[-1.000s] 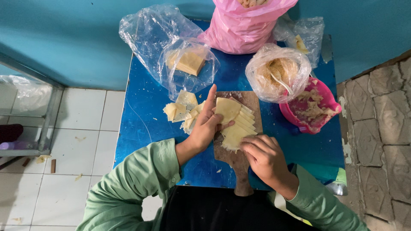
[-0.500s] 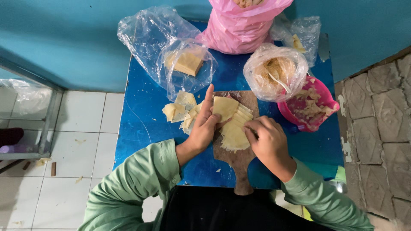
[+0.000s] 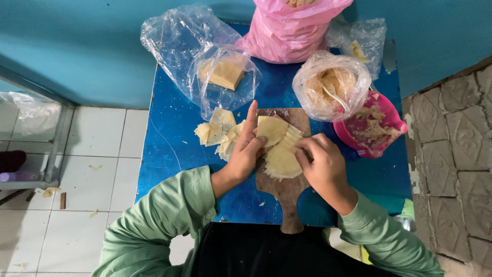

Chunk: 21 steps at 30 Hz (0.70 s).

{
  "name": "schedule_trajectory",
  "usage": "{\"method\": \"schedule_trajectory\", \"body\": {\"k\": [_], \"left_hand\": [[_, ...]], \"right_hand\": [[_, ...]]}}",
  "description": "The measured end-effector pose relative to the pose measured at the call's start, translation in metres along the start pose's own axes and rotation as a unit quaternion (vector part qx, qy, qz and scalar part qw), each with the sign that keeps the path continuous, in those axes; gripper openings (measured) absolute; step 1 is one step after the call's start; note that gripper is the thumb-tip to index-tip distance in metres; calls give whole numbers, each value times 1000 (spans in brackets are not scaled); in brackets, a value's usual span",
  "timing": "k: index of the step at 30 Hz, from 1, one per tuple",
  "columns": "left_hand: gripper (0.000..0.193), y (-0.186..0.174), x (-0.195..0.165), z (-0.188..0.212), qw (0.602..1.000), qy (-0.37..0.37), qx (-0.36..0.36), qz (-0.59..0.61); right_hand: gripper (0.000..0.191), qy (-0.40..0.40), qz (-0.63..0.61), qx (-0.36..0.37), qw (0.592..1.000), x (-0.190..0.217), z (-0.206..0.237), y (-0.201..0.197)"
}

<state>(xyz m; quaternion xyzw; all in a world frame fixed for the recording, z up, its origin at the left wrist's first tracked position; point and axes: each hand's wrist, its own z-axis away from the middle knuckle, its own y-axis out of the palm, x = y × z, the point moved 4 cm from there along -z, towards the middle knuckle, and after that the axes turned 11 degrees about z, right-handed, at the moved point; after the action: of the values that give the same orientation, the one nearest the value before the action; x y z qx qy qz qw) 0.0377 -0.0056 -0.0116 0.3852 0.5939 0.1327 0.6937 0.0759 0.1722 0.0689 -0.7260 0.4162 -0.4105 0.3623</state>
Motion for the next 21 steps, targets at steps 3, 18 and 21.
{"method": "schedule_trajectory", "body": {"k": [3,18,21], "left_hand": [[97,12,-4,3,995,-24,55,79],[113,33,-12,14,980,-71,184,-4],[112,34,-10,13,981,-62,185,-17]], "right_hand": [[22,-107,9,-60,992,15,0,-12],[20,-113,-44,-14,993,12,1,-14],[17,-93,-80,5,992,3,1,-10]]}}
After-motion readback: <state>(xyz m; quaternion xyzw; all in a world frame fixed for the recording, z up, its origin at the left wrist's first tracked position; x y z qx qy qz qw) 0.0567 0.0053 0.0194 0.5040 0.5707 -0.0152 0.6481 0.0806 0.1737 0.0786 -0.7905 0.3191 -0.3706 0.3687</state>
